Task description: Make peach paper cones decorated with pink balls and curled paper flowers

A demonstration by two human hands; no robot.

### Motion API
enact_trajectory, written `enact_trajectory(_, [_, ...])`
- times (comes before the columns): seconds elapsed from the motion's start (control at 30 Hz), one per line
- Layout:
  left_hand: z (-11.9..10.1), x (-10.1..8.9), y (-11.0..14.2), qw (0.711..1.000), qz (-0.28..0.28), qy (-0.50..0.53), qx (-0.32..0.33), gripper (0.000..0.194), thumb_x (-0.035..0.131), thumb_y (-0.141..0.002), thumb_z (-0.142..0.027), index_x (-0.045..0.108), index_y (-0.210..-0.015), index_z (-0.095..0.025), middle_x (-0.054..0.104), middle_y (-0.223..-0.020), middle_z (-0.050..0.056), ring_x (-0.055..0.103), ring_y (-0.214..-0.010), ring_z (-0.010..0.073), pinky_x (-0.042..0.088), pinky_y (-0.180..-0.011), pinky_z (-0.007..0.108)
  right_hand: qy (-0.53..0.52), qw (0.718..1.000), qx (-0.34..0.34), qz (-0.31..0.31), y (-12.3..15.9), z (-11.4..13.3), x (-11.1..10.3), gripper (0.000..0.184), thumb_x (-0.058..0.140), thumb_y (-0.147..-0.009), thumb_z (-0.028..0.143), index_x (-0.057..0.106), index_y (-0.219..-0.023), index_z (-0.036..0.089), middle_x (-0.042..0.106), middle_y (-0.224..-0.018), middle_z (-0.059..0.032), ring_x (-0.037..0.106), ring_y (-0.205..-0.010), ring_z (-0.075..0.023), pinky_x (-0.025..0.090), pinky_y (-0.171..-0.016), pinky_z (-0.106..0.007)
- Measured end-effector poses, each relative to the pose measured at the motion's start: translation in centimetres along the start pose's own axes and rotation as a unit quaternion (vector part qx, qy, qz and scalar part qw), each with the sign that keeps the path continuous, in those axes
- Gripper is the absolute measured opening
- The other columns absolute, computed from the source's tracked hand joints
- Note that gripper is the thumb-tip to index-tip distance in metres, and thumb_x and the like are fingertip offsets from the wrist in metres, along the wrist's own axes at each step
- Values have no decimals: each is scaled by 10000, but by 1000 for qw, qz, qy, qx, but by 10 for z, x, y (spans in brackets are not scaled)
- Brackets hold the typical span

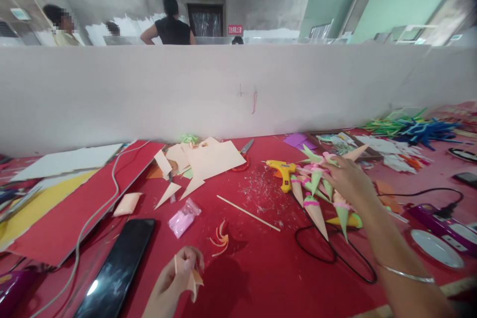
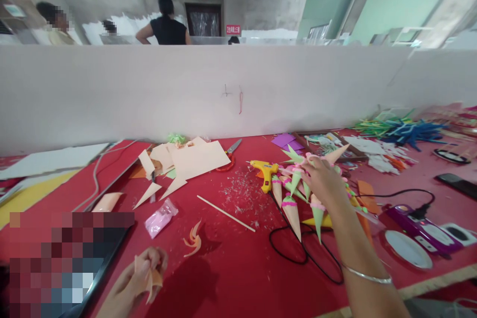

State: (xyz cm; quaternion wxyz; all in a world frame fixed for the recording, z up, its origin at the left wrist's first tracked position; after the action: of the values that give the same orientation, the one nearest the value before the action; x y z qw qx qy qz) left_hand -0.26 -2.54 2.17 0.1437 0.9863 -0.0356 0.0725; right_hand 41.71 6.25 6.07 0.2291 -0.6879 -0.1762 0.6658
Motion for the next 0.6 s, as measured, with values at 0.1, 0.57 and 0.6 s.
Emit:
enact_trajectory(0.1, [1, 0, 0, 1000, -7, 8, -1, 459, 581, -613, -608, 501, -637, -156, 490, -670, -13, 395, -457, 48, 333, -419, 168, 20, 999, -32, 19, -4, -1, -2, 249, 498, -780, 319, 653, -914, 180, 552, -1104, -141, 519, -936, -269, 373, -775, -381])
enact_trajectory(0.57, [8, 1, -8, 998, 70, 1, 1, 416, 582, -651, -561, 492, -636, -155, 498, -650, -17, 416, -439, 53, 349, -412, 178, -37, 961, 196, 190, 12, 85, 34, 329, 397, -810, 392, 612, -853, 147, 645, -856, -120, 609, -795, -240, 410, -644, -299])
enact_trajectory(0.6, [9, 1, -8, 997, 75, 1, 4, 415, 579, -656, -559, 489, -638, -154, 496, -644, -18, 414, -433, 51, 347, -411, 177, -27, 960, 205, 188, 9, 87, 39, 341, 419, -796, 405, 610, -871, 132, 635, -873, -140, 606, -805, -253, 414, -652, -315])
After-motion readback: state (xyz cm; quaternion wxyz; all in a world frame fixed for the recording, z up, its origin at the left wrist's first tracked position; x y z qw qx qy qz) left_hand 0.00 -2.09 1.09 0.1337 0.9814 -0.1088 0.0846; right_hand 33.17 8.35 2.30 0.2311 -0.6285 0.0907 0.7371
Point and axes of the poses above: each hand's wrist, its own y-axis away from the middle knuckle, its own x-axis out of the palm, z = x × y, the point moved 4 cm from there along -y, towards the middle knuckle
